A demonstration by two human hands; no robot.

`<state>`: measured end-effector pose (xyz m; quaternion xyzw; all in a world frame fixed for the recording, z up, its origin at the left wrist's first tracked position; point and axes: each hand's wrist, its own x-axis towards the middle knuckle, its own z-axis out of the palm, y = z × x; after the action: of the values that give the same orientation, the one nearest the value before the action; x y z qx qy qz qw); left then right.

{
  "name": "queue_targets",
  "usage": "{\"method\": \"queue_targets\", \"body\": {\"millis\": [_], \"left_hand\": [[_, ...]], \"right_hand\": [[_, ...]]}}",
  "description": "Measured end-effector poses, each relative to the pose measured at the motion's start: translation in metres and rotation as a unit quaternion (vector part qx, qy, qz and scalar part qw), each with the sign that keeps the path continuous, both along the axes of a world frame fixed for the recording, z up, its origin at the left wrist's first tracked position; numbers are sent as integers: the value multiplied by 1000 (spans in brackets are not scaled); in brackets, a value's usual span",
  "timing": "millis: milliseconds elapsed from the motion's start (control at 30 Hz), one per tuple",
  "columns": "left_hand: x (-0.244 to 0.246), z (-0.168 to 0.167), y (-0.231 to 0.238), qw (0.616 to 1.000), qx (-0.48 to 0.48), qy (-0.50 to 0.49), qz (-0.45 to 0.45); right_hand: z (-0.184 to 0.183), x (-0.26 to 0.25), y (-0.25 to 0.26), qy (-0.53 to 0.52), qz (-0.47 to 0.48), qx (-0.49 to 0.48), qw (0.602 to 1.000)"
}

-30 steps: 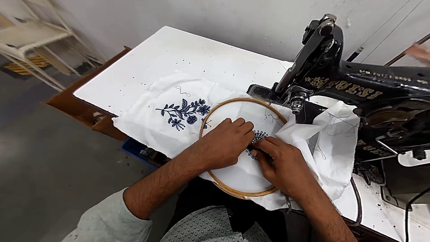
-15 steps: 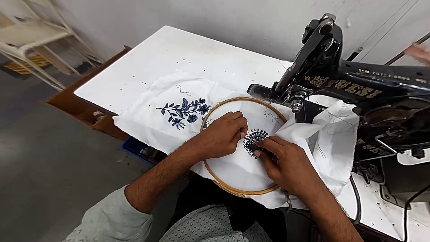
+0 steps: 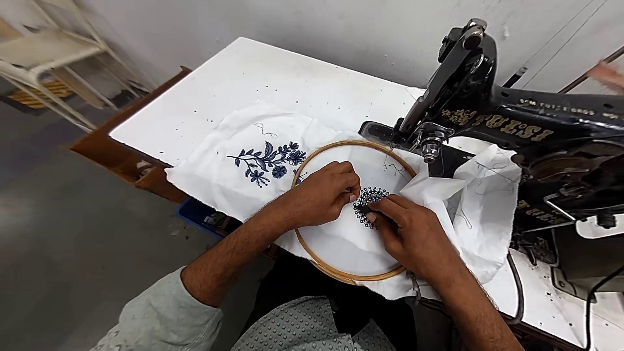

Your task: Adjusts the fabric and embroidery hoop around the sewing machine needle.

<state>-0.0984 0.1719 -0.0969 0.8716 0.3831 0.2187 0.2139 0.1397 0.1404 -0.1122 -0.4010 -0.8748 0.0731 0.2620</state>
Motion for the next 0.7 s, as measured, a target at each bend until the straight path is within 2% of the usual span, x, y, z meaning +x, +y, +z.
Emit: {"method": "queue_targets", "body": {"millis": [167,333,533,600,700], "left_hand": [[-6,9,-11,999,13,30,-37],[1,-2,-17,995,86,47,-36],[20,2,-25,973,147,177,-6],[19,1,-23,981,119,151,5],[5,5,-18,995,64,21,75]], "right_hand": [[6,4,-9,8,-32,-59,998],[5,0,-10,3,-29,-60,998],[3,-6,-10,-2,-23,-24,999],[2,-4,-13,21,-37,-12,999],[4,9,-20,76,-82,8,994]]}}
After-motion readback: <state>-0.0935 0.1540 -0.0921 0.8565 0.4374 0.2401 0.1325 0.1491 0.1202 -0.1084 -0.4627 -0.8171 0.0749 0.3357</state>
